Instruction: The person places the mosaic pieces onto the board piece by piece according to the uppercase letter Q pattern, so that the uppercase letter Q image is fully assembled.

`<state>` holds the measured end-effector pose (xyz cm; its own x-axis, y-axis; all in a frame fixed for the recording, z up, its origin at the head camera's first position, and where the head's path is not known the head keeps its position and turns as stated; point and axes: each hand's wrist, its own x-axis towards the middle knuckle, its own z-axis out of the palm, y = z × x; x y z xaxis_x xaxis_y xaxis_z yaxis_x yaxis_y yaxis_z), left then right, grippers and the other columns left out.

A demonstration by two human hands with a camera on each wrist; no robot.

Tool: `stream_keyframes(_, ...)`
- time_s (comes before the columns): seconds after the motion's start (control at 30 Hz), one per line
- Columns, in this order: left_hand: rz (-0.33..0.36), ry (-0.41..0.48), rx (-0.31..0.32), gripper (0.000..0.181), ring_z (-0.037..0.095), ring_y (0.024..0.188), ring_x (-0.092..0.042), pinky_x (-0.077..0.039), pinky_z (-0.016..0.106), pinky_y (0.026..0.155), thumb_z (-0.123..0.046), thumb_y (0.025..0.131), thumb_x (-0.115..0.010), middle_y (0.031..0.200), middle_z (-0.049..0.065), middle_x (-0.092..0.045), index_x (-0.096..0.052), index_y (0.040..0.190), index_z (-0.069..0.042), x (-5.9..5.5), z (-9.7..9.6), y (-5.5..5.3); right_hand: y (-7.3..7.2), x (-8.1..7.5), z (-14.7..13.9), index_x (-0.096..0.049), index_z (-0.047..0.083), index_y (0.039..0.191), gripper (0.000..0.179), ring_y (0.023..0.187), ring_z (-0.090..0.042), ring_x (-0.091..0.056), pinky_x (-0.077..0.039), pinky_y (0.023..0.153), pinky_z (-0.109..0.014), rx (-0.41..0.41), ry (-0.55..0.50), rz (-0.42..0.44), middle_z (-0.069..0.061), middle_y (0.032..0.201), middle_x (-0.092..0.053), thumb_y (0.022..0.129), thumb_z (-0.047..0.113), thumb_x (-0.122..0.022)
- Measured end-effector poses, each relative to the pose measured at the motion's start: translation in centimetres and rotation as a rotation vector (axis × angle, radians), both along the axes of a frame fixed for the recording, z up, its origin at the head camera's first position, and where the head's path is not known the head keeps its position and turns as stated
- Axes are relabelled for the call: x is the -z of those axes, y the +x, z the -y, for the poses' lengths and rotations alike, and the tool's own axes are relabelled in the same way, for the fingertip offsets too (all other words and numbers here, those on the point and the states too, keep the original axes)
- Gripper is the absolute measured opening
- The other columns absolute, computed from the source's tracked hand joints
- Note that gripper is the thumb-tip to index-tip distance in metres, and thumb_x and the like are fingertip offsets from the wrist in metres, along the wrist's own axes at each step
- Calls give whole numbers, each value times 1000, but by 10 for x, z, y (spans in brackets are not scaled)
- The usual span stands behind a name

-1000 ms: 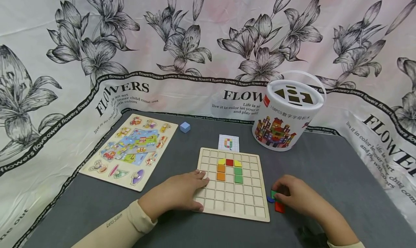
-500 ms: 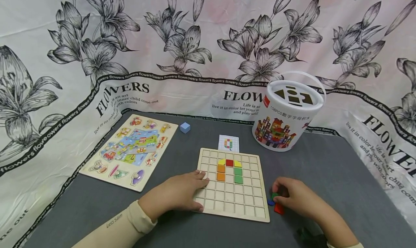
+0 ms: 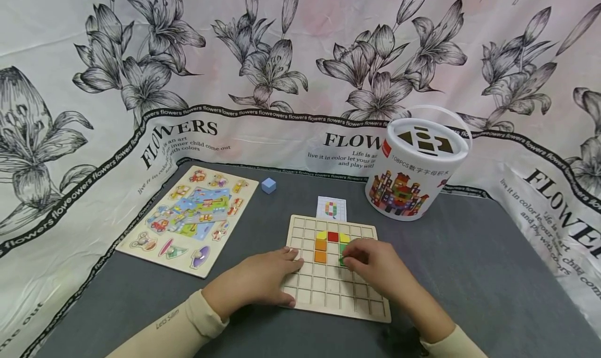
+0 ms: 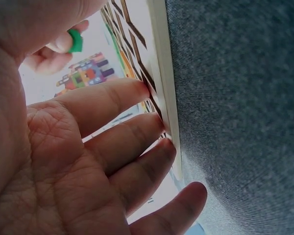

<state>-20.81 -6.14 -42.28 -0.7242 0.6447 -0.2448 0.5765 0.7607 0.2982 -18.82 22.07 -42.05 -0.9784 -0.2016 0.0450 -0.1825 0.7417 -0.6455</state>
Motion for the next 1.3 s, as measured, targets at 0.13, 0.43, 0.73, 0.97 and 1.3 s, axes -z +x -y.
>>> stream_keyframes(0.13, -10, 7, 5, 87, 24, 162, -42, -45, 50, 125, -48, 86, -92, 172, 4, -47, -57, 160, -18, 2, 1, 0, -7, 10, 32, -76, 23, 91, 13, 75, -6, -62, -52, 70, -26, -21, 3, -8, 12, 82, -72, 97, 14, -83)
stream_keyframes(0.43, -8, 5, 5, 87, 24, 162, -41, -44, 49, 126, -48, 86, -92, 173, 4, -46, -58, 160, -18, 1, 0, -1, -12, 23, 47, -76, 21, 86, 16, 73, -7, -58, -49, 70, -26, 1, -22, 5, 10, 80, -69, 96, 13, -84)
stream_keyframes(0.73, -9, -6, 4, 87, 24, 162, -41, -44, 49, 125, -48, 86, -91, 173, 4, -46, -58, 160, -18, 1, 0, 0, -11, 23, 44, -80, 17, 91, 10, 76, -8, -60, -51, 69, -25, -35, 7, 19, 7, 88, -70, 96, 10, -83)
stream_keyframes(0.97, -21, -6, 14, 87, 24, 162, -42, -46, 49, 124, -48, 87, -91, 172, 5, -47, -57, 161, -17, 1, 0, 0, -9, 23, 38, -82, 12, 98, 8, 74, -4, -55, -50, 67, -23, -181, 44, -26, 6, 92, -70, 94, 4, -83)
stream_keyframes(1.3, -29, -10, 10, 86, 24, 162, -42, -46, 50, 124, -47, 87, -92, 172, 5, -47, -58, 160, -17, -2, 0, 1, -9, 26, 39, -82, 13, 97, 10, 74, -1, -54, -50, 67, -22, -193, 58, -50, 7, 90, -69, 93, 4, -84)
